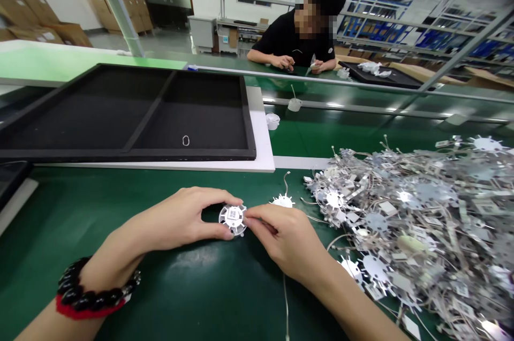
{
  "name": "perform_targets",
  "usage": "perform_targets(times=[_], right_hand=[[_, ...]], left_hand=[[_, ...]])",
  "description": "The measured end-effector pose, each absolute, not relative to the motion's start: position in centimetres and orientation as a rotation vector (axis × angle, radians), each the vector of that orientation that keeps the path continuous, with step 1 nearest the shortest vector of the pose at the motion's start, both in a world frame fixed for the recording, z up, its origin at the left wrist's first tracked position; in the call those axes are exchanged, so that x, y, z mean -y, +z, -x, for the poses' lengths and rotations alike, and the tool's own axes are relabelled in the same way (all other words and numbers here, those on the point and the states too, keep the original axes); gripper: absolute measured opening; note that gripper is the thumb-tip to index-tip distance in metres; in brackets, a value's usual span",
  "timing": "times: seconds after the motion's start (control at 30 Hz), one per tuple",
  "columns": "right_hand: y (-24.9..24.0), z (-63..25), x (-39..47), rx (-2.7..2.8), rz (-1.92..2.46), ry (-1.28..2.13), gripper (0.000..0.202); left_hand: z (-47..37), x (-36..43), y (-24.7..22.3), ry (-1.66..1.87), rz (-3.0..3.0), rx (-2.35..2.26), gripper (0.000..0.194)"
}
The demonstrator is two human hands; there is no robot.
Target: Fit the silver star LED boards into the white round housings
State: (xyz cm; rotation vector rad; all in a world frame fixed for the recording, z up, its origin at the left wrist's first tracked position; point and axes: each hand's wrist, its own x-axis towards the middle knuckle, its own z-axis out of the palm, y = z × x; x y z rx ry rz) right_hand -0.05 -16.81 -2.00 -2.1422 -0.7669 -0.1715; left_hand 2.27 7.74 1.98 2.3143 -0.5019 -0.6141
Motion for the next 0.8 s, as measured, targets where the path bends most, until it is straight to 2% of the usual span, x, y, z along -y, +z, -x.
perform_targets(times=[0.23,0.53,0.63,0.8], right_hand=[[-1.5,0.3,16.6,0.776,2.136,-0.203,0.019],[-0.5,0.5,18.7,1.014,2.195,0.008,0.014],[-0.1,0.7,19.1,1.065,2.245,0.009,0.023],[0.1,0.9,19.3,1.204,2.304,-0.079,0.051]], left_hand=[[-2.5,-7.6,2.0,-0.674,-2.224,0.466,0.048],[-1.6,-6.7,2.2,-0.844,-2.217,0.404,0.052],[-1.4,-6.6,1.8,-0.858,-2.210,0.438,0.052],[-1.5,-6.9,1.1,-0.796,-2.103,0.646,0.055]])
